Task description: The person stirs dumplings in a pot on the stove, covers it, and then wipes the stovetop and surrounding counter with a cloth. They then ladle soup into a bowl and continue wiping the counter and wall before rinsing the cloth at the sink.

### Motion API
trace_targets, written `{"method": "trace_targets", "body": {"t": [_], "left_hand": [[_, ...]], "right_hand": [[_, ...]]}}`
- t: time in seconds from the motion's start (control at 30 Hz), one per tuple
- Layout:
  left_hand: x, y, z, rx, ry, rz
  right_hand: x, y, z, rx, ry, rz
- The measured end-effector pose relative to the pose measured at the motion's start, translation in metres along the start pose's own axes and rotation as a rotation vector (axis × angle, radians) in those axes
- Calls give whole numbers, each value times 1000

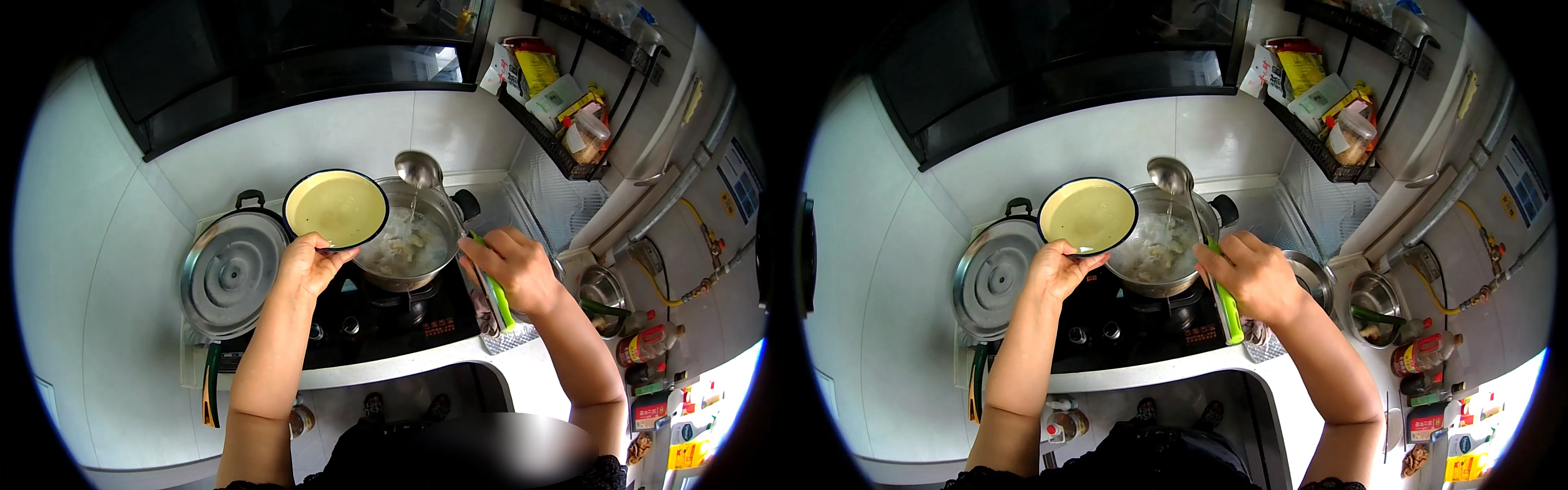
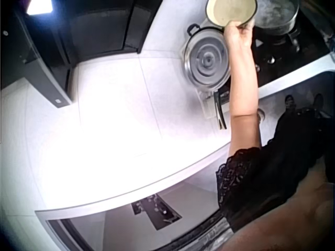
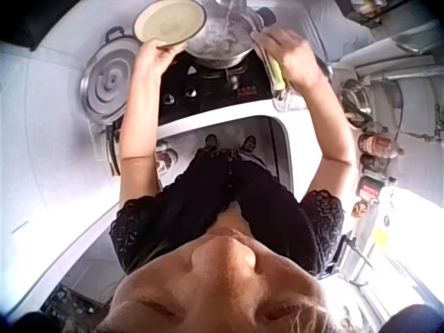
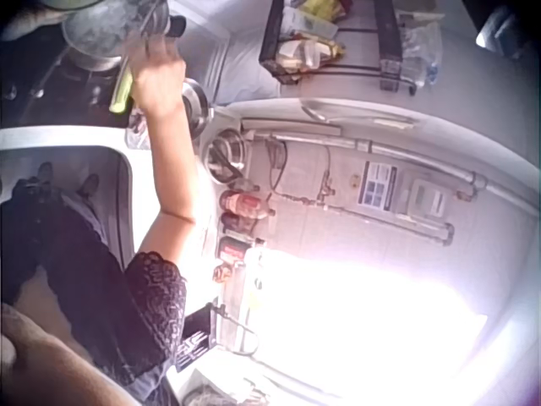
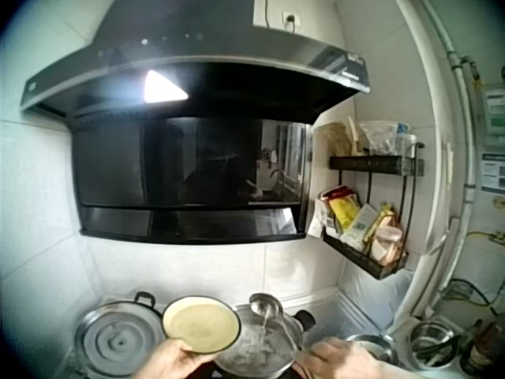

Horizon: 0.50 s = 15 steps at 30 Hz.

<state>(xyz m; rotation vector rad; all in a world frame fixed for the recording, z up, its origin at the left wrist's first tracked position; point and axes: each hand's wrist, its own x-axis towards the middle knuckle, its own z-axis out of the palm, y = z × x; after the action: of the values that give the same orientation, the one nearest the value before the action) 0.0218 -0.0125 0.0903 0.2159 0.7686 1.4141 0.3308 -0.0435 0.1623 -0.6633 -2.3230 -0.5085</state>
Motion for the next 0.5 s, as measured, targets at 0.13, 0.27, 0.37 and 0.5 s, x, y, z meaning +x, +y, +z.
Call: {"method": "trace_targets", "body": {"t": [0.13, 0.27, 0.37, 0.5], "left_hand": [[1, -4, 2, 42, -2, 9], [2, -8, 7, 55, 3, -35], [3, -10, 8, 58, -10, -49], [-2, -14, 12, 42, 6, -56]], "right_hand": [[13, -7, -17, -51, 172, -38], [24, -15, -17, 113, 290, 15], [28, -23, -9, 225, 255, 31], [26, -32, 3, 211, 185, 42]]}}
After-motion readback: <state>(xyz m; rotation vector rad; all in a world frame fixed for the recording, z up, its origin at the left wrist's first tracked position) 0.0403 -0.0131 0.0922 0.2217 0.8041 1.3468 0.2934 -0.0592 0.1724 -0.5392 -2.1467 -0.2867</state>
